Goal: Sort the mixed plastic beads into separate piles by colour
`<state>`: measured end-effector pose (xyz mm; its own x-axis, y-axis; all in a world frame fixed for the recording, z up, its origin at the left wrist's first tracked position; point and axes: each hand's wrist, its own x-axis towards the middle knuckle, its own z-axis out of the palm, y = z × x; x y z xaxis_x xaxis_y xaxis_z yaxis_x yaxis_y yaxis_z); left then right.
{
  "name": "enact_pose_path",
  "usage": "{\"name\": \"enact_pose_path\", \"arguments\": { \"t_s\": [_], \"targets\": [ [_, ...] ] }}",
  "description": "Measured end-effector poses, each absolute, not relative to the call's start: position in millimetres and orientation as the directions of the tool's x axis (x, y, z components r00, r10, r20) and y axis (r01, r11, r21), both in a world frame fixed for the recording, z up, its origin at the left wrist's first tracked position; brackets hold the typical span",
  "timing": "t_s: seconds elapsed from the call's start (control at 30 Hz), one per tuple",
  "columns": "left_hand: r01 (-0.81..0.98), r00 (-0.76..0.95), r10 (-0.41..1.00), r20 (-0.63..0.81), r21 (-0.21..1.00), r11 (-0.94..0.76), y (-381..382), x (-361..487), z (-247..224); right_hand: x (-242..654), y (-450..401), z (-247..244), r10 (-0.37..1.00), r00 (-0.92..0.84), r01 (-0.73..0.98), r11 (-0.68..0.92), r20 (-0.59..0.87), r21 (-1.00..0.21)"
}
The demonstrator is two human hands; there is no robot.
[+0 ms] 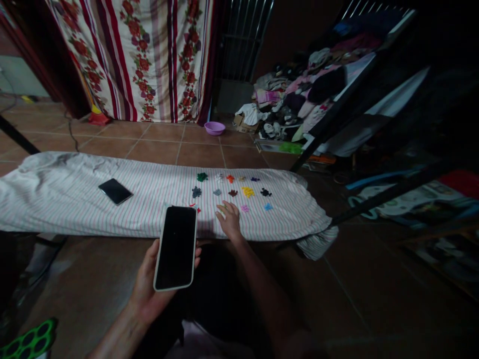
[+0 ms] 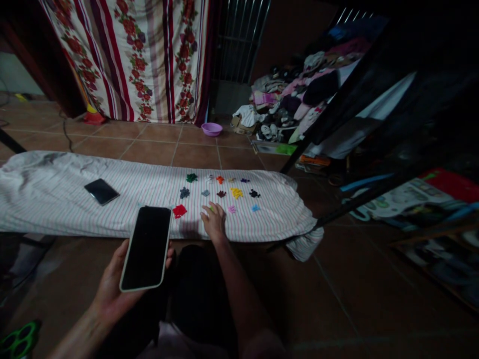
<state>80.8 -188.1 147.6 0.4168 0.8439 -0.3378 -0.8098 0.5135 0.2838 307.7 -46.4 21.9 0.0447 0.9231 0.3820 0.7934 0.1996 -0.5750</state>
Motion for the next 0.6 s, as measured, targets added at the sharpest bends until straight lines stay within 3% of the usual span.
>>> {"name": "enact_pose_path", "arguments": {
  "t_s": [0.13, 0.3, 0.6],
  "targets": [
    [-0.810, 0.477, 0.848, -0.231, 0.258, 0.526, -179.2, 74.9, 138.8, 311.4, -16.0, -0.8, 0.954, 0.123, 0.864, 0.032, 0.272, -0.503],
    [-0.802, 0.516, 0.837, -0.181, 0.243, 0.546, -171.2, 73.4, 132.5, 317.7, -4.3, -5.9, 0.954, -0.031, 0.900, 0.156, 0.297, -0.407],
    [-0.822, 0.472, 0.856, -0.213, 0.246, 0.514, -170.3, 65.7, 131.7, 318.1, -3.4, 0.0, 0.948, 0.029, 0.867, 0.134, 0.317, -0.480]
  ]
}}
